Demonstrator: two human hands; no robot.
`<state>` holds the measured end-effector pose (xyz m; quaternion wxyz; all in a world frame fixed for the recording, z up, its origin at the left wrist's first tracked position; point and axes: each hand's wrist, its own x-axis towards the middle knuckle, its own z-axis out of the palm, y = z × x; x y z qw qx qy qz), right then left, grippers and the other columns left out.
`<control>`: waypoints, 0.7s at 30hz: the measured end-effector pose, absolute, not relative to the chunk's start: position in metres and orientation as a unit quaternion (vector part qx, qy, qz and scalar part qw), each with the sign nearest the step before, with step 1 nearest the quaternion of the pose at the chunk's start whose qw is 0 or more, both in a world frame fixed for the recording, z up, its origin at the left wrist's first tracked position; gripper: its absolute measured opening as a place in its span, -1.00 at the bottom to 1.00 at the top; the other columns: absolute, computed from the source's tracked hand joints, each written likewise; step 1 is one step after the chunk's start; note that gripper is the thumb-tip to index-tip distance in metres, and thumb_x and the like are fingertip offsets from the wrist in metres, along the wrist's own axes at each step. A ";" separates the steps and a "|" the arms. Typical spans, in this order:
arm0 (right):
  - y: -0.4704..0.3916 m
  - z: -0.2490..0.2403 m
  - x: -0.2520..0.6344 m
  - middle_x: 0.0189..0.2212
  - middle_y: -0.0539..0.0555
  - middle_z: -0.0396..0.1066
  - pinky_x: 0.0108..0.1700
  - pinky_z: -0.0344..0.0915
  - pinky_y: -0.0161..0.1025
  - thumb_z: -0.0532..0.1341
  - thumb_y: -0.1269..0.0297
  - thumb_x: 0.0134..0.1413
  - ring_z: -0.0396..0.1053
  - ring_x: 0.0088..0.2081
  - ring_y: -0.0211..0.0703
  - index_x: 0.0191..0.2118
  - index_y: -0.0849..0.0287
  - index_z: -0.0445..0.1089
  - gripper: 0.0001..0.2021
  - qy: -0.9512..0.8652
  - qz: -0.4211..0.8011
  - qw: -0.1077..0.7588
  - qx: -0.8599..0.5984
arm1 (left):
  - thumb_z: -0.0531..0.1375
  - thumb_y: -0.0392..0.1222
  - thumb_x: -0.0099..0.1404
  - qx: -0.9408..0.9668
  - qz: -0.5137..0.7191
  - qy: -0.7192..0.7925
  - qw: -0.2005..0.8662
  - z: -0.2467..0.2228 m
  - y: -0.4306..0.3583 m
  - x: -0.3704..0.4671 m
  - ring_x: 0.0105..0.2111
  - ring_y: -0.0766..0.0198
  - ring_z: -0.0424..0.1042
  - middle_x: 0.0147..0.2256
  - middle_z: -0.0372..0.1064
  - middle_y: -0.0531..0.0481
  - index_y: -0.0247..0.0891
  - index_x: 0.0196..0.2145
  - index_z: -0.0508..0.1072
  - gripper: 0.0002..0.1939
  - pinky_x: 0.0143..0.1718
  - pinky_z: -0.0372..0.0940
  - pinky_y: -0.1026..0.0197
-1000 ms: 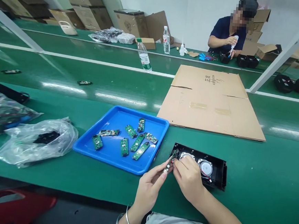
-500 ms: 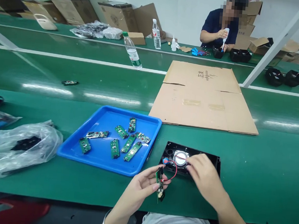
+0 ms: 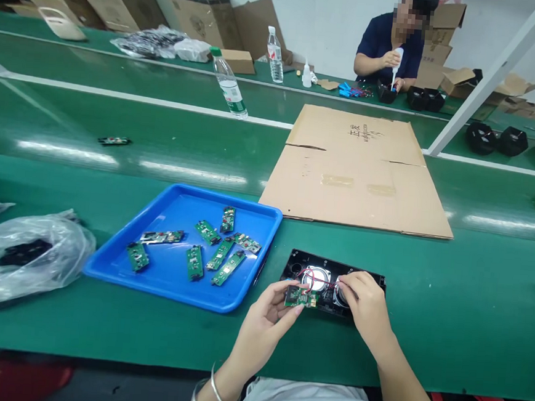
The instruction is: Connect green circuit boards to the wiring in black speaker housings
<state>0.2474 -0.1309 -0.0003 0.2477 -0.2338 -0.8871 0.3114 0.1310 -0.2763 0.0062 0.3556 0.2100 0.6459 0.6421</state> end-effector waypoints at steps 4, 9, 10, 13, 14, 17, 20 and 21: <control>-0.130 -0.007 0.238 -0.42 0.05 0.46 -0.33 0.31 -0.26 0.16 0.32 0.04 0.39 -0.37 -0.17 -0.34 0.15 0.40 -0.91 -0.777 0.494 0.249 -0.301 | 0.20 -0.13 0.11 0.197 0.628 0.670 0.345 0.005 -0.273 0.133 -0.25 0.11 0.50 -0.21 0.48 -0.12 -0.27 -0.10 0.32 -0.62 -0.20 0.44 0.06; -0.130 -0.005 0.235 -0.50 0.00 0.39 -0.40 0.27 -0.28 0.23 0.31 -0.10 0.32 -0.47 -0.23 -0.39 0.15 0.43 -0.91 -0.720 0.590 0.187 -0.313 | 0.19 -0.07 0.12 0.167 0.638 0.659 0.362 0.007 -0.270 0.134 -0.26 0.06 0.51 -0.24 0.49 -0.12 -0.30 -0.05 0.30 -0.54 -0.24 0.46 0.03; -0.131 -0.005 0.236 -0.49 0.01 0.38 -0.40 0.27 -0.27 0.22 0.32 -0.07 0.30 -0.45 -0.22 -0.40 0.15 0.45 -0.92 -0.737 0.580 0.183 -0.295 | 0.19 -0.07 0.12 0.165 0.635 0.661 0.365 0.007 -0.270 0.134 -0.25 0.07 0.51 -0.25 0.50 -0.12 -0.30 -0.03 0.30 -0.53 -0.23 0.46 0.04; -0.132 -0.003 0.236 -0.43 0.03 0.39 -0.29 0.27 -0.21 0.14 0.37 0.03 0.29 -0.33 -0.17 -0.33 0.09 0.48 -0.83 -0.785 0.541 0.192 -0.235 | 0.19 -0.09 0.13 0.168 0.622 0.667 0.375 0.008 -0.269 0.133 -0.26 0.09 0.51 -0.28 0.52 -0.08 -0.31 0.02 0.28 -0.49 -0.22 0.47 0.09; -0.133 -0.003 0.235 -0.42 0.04 0.39 -0.26 0.27 -0.19 0.13 0.38 0.05 0.29 -0.30 -0.16 -0.30 0.08 0.49 -0.81 -0.793 0.533 0.194 -0.223 | 0.19 -0.10 0.13 0.171 0.618 0.668 0.377 0.008 -0.268 0.133 -0.26 0.10 0.51 -0.29 0.52 -0.07 -0.30 0.03 0.28 -0.49 -0.22 0.47 0.09; -0.133 -0.006 0.235 -0.45 0.03 0.40 -0.31 0.28 -0.21 0.19 0.42 0.00 0.30 -0.36 -0.18 -0.31 0.10 0.48 -0.85 -0.792 0.530 0.187 -0.237 | 0.19 -0.12 0.13 0.178 0.615 0.669 0.376 0.008 -0.268 0.132 -0.24 0.10 0.51 -0.24 0.51 -0.06 -0.28 0.02 0.31 -0.51 -0.20 0.46 0.08; -0.132 -0.008 0.236 -0.47 0.01 0.42 -0.30 0.29 -0.22 0.27 0.46 -0.10 0.33 -0.36 -0.18 -0.44 0.13 0.48 -0.91 -0.780 0.550 0.169 -0.246 | 0.19 -0.14 0.13 0.183 0.613 0.666 0.385 0.008 -0.267 0.132 -0.22 0.09 0.50 -0.21 0.51 -0.06 -0.28 0.04 0.30 -0.50 -0.19 0.46 0.07; -0.132 -0.008 0.236 -0.45 0.01 0.43 -0.25 0.29 -0.21 0.28 0.48 -0.11 0.35 -0.32 -0.17 -0.46 0.13 0.48 -0.90 -0.775 0.562 0.162 -0.240 | 0.19 -0.14 0.13 0.184 0.611 0.666 0.387 0.009 -0.268 0.132 -0.22 0.09 0.50 -0.22 0.51 -0.06 -0.28 0.05 0.29 -0.48 -0.19 0.46 0.07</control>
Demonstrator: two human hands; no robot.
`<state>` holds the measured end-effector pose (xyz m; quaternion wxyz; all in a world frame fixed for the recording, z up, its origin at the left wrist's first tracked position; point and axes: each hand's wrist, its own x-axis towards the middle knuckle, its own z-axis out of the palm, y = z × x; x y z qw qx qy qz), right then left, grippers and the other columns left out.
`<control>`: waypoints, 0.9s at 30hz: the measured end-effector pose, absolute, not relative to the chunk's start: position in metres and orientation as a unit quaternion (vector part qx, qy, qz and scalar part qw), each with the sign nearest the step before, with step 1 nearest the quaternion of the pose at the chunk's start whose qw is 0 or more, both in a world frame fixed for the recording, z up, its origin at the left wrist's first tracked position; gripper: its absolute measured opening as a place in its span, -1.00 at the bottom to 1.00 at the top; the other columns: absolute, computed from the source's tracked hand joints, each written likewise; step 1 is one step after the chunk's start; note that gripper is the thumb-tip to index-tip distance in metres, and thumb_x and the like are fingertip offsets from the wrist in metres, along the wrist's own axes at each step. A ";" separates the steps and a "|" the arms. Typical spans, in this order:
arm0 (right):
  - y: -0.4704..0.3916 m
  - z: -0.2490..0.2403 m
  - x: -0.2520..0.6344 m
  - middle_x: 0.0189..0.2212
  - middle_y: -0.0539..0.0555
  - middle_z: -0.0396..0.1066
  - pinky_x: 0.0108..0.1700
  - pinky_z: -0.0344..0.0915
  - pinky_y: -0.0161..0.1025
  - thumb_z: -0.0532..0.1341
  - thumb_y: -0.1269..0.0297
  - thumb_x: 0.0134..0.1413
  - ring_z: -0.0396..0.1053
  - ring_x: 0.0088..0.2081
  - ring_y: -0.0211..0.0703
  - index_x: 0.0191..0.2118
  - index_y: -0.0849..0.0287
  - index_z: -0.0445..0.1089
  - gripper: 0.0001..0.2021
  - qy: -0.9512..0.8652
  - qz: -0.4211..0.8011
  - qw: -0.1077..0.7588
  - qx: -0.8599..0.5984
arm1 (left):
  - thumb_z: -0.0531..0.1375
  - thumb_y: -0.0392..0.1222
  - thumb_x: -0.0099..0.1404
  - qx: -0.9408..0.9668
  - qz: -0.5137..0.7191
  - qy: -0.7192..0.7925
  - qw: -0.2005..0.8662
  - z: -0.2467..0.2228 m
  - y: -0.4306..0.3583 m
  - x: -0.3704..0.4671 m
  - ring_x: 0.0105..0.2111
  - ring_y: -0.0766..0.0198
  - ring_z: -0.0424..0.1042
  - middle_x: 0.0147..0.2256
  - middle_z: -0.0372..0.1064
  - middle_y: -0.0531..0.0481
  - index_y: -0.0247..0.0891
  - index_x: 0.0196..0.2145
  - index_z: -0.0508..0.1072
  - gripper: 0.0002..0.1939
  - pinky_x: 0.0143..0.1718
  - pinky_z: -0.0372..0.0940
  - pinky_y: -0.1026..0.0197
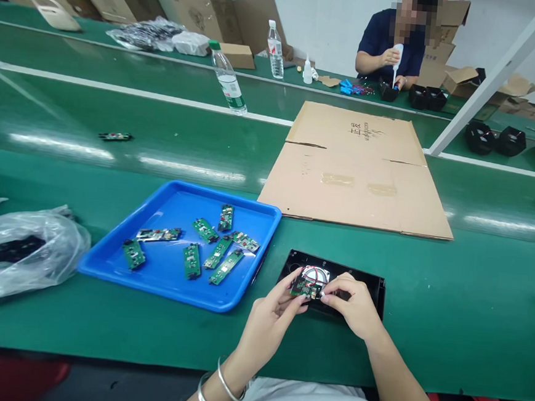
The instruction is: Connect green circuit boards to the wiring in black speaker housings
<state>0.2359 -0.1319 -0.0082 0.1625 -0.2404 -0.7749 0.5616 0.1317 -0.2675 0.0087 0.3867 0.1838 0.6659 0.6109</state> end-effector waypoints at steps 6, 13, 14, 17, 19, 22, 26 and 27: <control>-0.130 -0.003 0.237 -0.44 0.00 0.47 -0.21 0.29 -0.17 0.26 0.47 -0.05 0.33 -0.30 -0.17 -0.42 0.07 0.50 -0.87 -0.790 0.552 0.146 -0.223 | 0.20 -0.13 0.12 0.186 0.598 0.670 0.399 0.011 -0.268 0.129 -0.26 0.09 0.51 -0.35 0.53 -0.03 -0.29 0.09 0.26 -0.43 -0.27 0.48 0.09; -0.136 -0.002 0.237 -0.48 0.02 0.44 -0.32 0.27 -0.17 0.19 0.42 0.05 0.26 -0.38 -0.16 -0.44 0.13 0.44 -0.89 -0.865 0.418 0.221 -0.166 | 0.21 -0.19 0.08 0.179 0.607 0.662 0.402 0.015 -0.264 0.128 -0.31 0.12 0.52 -0.34 0.54 -0.03 -0.29 0.01 0.35 -0.50 -0.30 0.48 0.15; -0.137 -0.002 0.238 -0.48 0.04 0.42 -0.34 0.26 -0.18 0.16 0.42 0.08 0.25 -0.39 -0.16 -0.43 0.15 0.43 -0.87 -0.877 0.390 0.235 -0.151 | 0.21 -0.20 0.07 0.180 0.608 0.659 0.405 0.015 -0.263 0.128 -0.32 0.13 0.52 -0.35 0.54 -0.02 -0.28 0.00 0.36 -0.51 -0.30 0.48 0.15; -0.140 -0.004 0.238 -0.49 0.07 0.38 -0.39 0.24 -0.21 0.10 0.43 0.13 0.23 -0.41 -0.16 -0.42 0.18 0.40 -0.83 -0.905 0.324 0.249 -0.117 | 0.19 -0.23 0.07 0.185 0.613 0.655 0.401 0.015 -0.260 0.129 -0.33 0.13 0.53 -0.36 0.54 0.00 -0.26 -0.02 0.38 -0.54 -0.28 0.47 0.15; -0.141 -0.005 0.239 -0.50 0.07 0.35 -0.41 0.23 -0.22 0.07 0.44 0.14 0.22 -0.41 -0.17 -0.42 0.18 0.39 -0.81 -0.915 0.300 0.244 -0.111 | 0.19 -0.25 0.06 0.189 0.621 0.652 0.393 0.014 -0.259 0.131 -0.32 0.13 0.53 -0.35 0.54 0.01 -0.24 -0.05 0.41 -0.56 -0.26 0.46 0.15; -0.142 -0.004 0.240 -0.51 0.06 0.31 -0.42 0.22 -0.23 0.05 0.43 0.14 0.22 -0.42 -0.18 -0.43 0.17 0.37 -0.80 -0.919 0.290 0.241 -0.117 | 0.19 -0.27 0.05 0.194 0.631 0.647 0.382 0.013 -0.258 0.132 -0.32 0.14 0.53 -0.34 0.54 0.02 -0.21 -0.08 0.43 -0.59 -0.25 0.45 0.16; -0.142 -0.003 0.240 -0.53 0.03 0.30 -0.43 0.21 -0.25 0.06 0.44 0.14 0.21 -0.43 -0.20 -0.43 0.17 0.36 -0.82 -0.918 0.290 0.243 -0.121 | 0.18 -0.27 0.07 0.208 0.627 0.654 0.369 0.012 -0.258 0.131 -0.35 0.16 0.53 -0.37 0.53 0.02 -0.23 -0.07 0.42 -0.59 -0.28 0.45 0.20; -0.142 -0.003 0.240 -0.53 0.03 0.29 -0.43 0.20 -0.25 0.06 0.44 0.14 0.20 -0.44 -0.20 -0.43 0.17 0.35 -0.82 -0.919 0.287 0.242 -0.120 | 0.17 -0.27 0.07 0.216 0.620 0.660 0.365 0.012 -0.258 0.131 -0.36 0.17 0.53 -0.37 0.53 0.02 -0.22 -0.07 0.42 -0.59 -0.29 0.44 0.21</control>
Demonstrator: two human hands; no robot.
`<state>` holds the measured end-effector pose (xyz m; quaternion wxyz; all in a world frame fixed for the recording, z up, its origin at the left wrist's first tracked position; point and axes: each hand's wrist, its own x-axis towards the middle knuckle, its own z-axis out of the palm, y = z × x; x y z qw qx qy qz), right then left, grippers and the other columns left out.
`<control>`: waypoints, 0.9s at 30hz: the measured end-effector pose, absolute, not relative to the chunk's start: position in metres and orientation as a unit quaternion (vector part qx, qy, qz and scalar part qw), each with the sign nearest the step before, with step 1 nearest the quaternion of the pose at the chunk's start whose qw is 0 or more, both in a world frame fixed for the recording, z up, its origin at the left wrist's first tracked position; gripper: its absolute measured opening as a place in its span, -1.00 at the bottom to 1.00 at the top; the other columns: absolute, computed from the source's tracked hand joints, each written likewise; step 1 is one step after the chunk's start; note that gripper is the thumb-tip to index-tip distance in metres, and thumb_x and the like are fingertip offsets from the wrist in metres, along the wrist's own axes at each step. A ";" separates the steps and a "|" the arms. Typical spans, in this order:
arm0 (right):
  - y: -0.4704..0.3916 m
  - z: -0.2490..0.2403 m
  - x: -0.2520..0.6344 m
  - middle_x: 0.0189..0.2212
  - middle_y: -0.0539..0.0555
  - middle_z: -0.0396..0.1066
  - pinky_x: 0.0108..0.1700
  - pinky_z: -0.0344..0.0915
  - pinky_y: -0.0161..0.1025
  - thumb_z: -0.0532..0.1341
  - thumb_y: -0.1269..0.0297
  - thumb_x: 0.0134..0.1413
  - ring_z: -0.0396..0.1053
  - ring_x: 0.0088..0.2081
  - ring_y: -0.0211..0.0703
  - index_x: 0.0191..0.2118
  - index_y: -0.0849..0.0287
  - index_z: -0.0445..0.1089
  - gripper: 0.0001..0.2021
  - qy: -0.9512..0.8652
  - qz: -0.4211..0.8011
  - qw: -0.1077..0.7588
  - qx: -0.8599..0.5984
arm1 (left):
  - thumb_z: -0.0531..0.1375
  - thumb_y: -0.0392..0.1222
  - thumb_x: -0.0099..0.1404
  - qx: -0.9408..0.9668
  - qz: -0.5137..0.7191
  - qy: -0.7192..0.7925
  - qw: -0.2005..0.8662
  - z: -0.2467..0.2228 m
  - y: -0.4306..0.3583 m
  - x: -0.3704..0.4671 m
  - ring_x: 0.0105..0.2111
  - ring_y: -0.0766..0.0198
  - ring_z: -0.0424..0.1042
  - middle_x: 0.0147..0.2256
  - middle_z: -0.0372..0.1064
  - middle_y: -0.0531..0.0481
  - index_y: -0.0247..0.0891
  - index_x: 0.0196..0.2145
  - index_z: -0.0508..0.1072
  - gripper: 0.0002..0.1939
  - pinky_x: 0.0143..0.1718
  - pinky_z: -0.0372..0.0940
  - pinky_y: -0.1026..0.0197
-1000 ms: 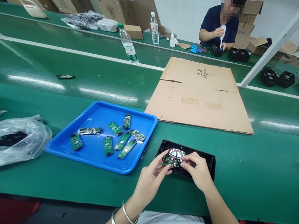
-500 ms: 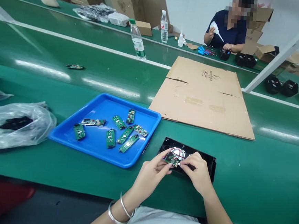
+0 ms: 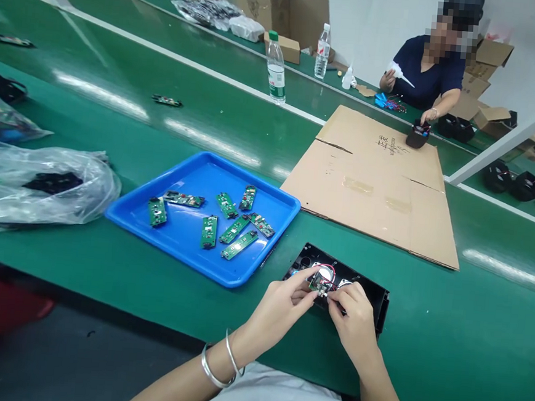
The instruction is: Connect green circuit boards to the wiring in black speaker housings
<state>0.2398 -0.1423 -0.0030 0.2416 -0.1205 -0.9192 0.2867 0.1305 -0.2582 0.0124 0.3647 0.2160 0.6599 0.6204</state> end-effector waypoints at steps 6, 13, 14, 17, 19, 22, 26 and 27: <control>-0.144 -0.003 0.238 -0.52 0.06 0.27 -0.43 0.20 -0.24 0.02 0.46 0.16 0.18 -0.43 -0.17 -0.44 0.19 0.35 -0.78 -0.939 0.234 0.223 -0.119 | 0.16 -0.27 0.10 0.279 0.581 0.699 0.311 0.009 -0.259 0.133 -0.41 0.20 0.51 -0.34 0.54 0.04 -0.13 -0.09 0.45 -0.62 -0.33 0.41 0.26; -0.146 -0.002 0.238 -0.49 0.09 0.30 -0.39 0.23 -0.21 0.01 0.44 0.17 0.20 -0.41 -0.15 -0.41 0.19 0.38 -0.76 -0.947 0.215 0.212 -0.111 | 0.14 -0.28 0.12 0.301 0.570 0.708 0.287 0.006 -0.259 0.136 -0.41 0.22 0.49 -0.28 0.53 0.07 -0.09 -0.08 0.44 -0.62 -0.31 0.39 0.26; -0.146 -0.002 0.238 -0.48 0.09 0.31 -0.39 0.23 -0.20 0.00 0.45 0.17 0.20 -0.41 -0.15 -0.41 0.20 0.38 -0.76 -0.947 0.213 0.214 -0.110 | 0.14 -0.28 0.12 0.307 0.567 0.708 0.288 0.007 -0.259 0.136 -0.42 0.23 0.49 -0.28 0.52 0.07 -0.09 -0.07 0.44 -0.62 -0.31 0.39 0.26; -0.145 -0.003 0.237 -0.45 0.10 0.34 -0.37 0.24 -0.21 0.01 0.46 0.18 0.22 -0.39 -0.15 -0.37 0.20 0.38 -0.78 -0.943 0.225 0.222 -0.100 | 0.12 -0.29 0.13 0.322 0.562 0.707 0.283 0.010 -0.259 0.133 -0.44 0.23 0.49 -0.33 0.52 0.07 -0.10 -0.08 0.45 -0.62 -0.34 0.39 0.28; -0.144 -0.004 0.237 -0.46 0.09 0.35 -0.37 0.24 -0.21 0.03 0.44 0.18 0.22 -0.39 -0.16 -0.38 0.20 0.37 -0.80 -0.937 0.248 0.227 -0.097 | 0.11 -0.30 0.14 0.331 0.562 0.701 0.288 0.010 -0.260 0.130 -0.45 0.23 0.49 -0.38 0.52 0.06 -0.11 -0.09 0.45 -0.63 -0.35 0.39 0.27; -0.141 -0.006 0.237 -0.50 0.04 0.33 -0.40 0.24 -0.23 0.06 0.38 0.18 0.22 -0.44 -0.18 -0.32 0.20 0.35 -0.86 -0.922 0.296 0.215 -0.124 | 0.10 -0.32 0.13 0.357 0.558 0.689 0.292 0.010 -0.261 0.125 -0.43 0.22 0.49 -0.33 0.53 0.04 -0.12 -0.12 0.47 -0.65 -0.35 0.39 0.27; -0.138 -0.007 0.237 -0.50 0.03 0.30 -0.42 0.23 -0.23 0.04 0.33 0.20 0.20 -0.44 -0.18 -0.23 0.18 0.34 -0.85 -0.923 0.318 0.177 -0.124 | 0.10 -0.33 0.13 0.389 0.550 0.679 0.291 0.010 -0.262 0.121 -0.37 0.21 0.49 -0.25 0.52 0.02 -0.11 -0.16 0.49 -0.66 -0.32 0.39 0.28; -0.138 -0.008 0.236 -0.51 0.03 0.30 -0.41 0.22 -0.23 0.03 0.32 0.21 0.19 -0.44 -0.17 -0.28 0.18 0.35 -0.83 -0.926 0.313 0.175 -0.117 | 0.10 -0.34 0.14 0.393 0.550 0.677 0.291 0.010 -0.263 0.121 -0.37 0.22 0.49 -0.25 0.52 0.03 -0.10 -0.15 0.49 -0.66 -0.32 0.39 0.28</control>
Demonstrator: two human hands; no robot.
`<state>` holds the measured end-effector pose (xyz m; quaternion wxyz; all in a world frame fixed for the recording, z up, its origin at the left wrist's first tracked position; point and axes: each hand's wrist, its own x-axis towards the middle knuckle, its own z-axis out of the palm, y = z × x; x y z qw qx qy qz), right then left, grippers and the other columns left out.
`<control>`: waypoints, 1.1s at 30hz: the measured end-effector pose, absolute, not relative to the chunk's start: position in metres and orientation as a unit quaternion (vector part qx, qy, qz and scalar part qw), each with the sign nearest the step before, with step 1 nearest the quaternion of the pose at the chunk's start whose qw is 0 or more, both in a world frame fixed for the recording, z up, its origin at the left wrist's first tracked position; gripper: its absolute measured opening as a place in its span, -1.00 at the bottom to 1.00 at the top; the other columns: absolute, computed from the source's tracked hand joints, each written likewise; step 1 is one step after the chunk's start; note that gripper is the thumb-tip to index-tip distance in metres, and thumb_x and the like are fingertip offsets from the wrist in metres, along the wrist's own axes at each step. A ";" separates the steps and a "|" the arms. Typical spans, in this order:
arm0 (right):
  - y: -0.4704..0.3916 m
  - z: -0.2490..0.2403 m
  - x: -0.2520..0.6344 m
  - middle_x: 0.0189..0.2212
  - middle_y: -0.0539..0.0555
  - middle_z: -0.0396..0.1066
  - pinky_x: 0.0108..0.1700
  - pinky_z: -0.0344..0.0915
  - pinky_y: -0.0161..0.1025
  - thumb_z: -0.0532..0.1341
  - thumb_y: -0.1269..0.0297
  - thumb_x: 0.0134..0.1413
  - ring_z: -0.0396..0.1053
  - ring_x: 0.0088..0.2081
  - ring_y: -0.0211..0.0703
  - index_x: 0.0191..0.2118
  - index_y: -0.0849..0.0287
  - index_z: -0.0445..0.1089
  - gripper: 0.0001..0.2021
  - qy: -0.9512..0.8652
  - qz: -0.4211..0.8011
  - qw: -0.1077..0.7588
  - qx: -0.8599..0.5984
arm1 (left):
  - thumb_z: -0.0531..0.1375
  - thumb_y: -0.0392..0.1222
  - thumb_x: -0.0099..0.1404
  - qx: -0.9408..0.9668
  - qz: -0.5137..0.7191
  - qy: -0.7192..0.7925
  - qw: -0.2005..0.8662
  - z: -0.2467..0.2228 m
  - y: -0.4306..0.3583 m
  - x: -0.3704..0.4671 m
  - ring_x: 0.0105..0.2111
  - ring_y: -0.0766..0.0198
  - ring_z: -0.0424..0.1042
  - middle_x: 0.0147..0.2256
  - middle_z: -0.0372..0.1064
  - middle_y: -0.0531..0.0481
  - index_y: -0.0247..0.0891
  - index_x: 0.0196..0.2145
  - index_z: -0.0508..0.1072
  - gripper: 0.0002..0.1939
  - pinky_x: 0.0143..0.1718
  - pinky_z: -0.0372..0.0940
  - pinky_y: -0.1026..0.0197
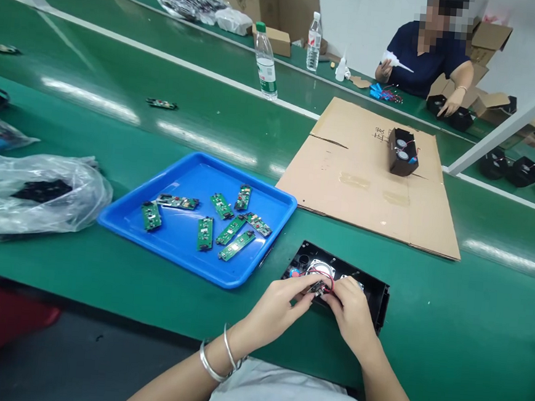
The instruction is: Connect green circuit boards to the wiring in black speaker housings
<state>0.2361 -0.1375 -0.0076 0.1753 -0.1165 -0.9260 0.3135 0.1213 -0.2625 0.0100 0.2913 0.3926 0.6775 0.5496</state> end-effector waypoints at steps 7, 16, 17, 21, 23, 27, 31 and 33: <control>-0.140 -0.011 0.233 -0.48 0.07 0.31 -0.41 0.18 -0.22 0.01 0.34 0.21 0.16 -0.43 -0.15 -0.31 0.21 0.35 -0.81 -0.929 0.295 0.194 -0.113 | 0.08 -0.29 0.15 0.347 0.553 0.696 0.299 0.003 -0.264 0.128 -0.41 0.26 0.47 -0.27 0.49 0.00 -0.20 -0.16 0.46 -0.70 -0.36 0.44 0.26; -0.135 0.005 0.221 -0.33 0.06 0.39 -0.22 0.30 -0.28 0.09 0.43 0.15 0.33 -0.27 -0.20 -0.27 0.20 0.39 -0.87 -0.902 0.382 0.115 -0.166 | 0.14 -0.24 0.08 0.253 0.577 0.696 0.344 0.004 -0.275 0.129 -0.44 0.22 0.52 -0.39 0.48 0.02 -0.23 -0.22 0.37 -0.74 -0.40 0.49 0.20; -0.136 0.005 0.216 -0.31 0.09 0.39 -0.21 0.30 -0.26 0.09 0.46 0.15 0.33 -0.25 -0.17 -0.27 0.21 0.39 -0.86 -0.912 0.354 0.104 -0.181 | 0.14 -0.24 0.07 0.244 0.579 0.696 0.349 0.004 -0.277 0.130 -0.44 0.21 0.52 -0.39 0.48 0.02 -0.23 -0.23 0.36 -0.76 -0.40 0.49 0.20; -0.140 0.000 0.198 -0.37 0.16 0.38 -0.28 0.30 -0.15 0.19 0.56 -0.02 0.31 -0.27 -0.02 -0.38 0.27 0.39 -0.91 -0.947 0.247 0.052 -0.199 | 0.16 -0.22 0.05 0.211 0.583 0.693 0.367 0.007 -0.278 0.131 -0.44 0.19 0.53 -0.43 0.48 0.04 -0.23 -0.23 0.33 -0.74 -0.38 0.49 0.16; -0.138 0.000 0.198 -0.40 0.14 0.38 -0.29 0.30 -0.16 0.17 0.57 -0.01 0.31 -0.30 -0.04 -0.43 0.26 0.38 -0.90 -0.946 0.247 0.054 -0.203 | 0.17 -0.20 0.05 0.200 0.586 0.692 0.370 0.009 -0.277 0.130 -0.43 0.18 0.53 -0.44 0.48 0.04 -0.24 -0.23 0.32 -0.72 -0.37 0.49 0.14; -0.129 0.004 0.219 -0.39 0.07 0.39 -0.28 0.30 -0.26 0.11 0.49 0.11 0.33 -0.33 -0.17 -0.33 0.23 0.37 -0.89 -0.908 0.320 0.125 -0.239 | 0.17 -0.18 0.06 0.183 0.605 0.685 0.363 0.009 -0.270 0.130 -0.37 0.15 0.53 -0.40 0.50 0.00 -0.25 -0.23 0.31 -0.72 -0.32 0.49 0.11; -0.130 0.005 0.243 -0.36 0.02 0.41 -0.25 0.29 -0.32 0.12 0.46 0.11 0.36 -0.31 -0.23 -0.33 0.17 0.41 -0.87 -0.850 0.447 0.182 -0.212 | 0.17 -0.14 0.07 0.182 0.617 0.687 0.337 0.005 -0.260 0.130 -0.35 0.12 0.53 -0.35 0.51 -0.04 -0.26 -0.23 0.32 -0.72 -0.28 0.48 0.08; -0.134 0.003 0.249 -0.37 0.02 0.40 -0.28 0.28 -0.33 0.11 0.47 0.11 0.36 -0.33 -0.25 -0.34 0.15 0.43 -0.84 -0.850 0.460 0.176 -0.185 | 0.17 -0.12 0.07 0.191 0.610 0.699 0.321 0.001 -0.256 0.130 -0.37 0.12 0.54 -0.37 0.51 -0.03 -0.26 -0.25 0.34 -0.73 -0.31 0.48 0.10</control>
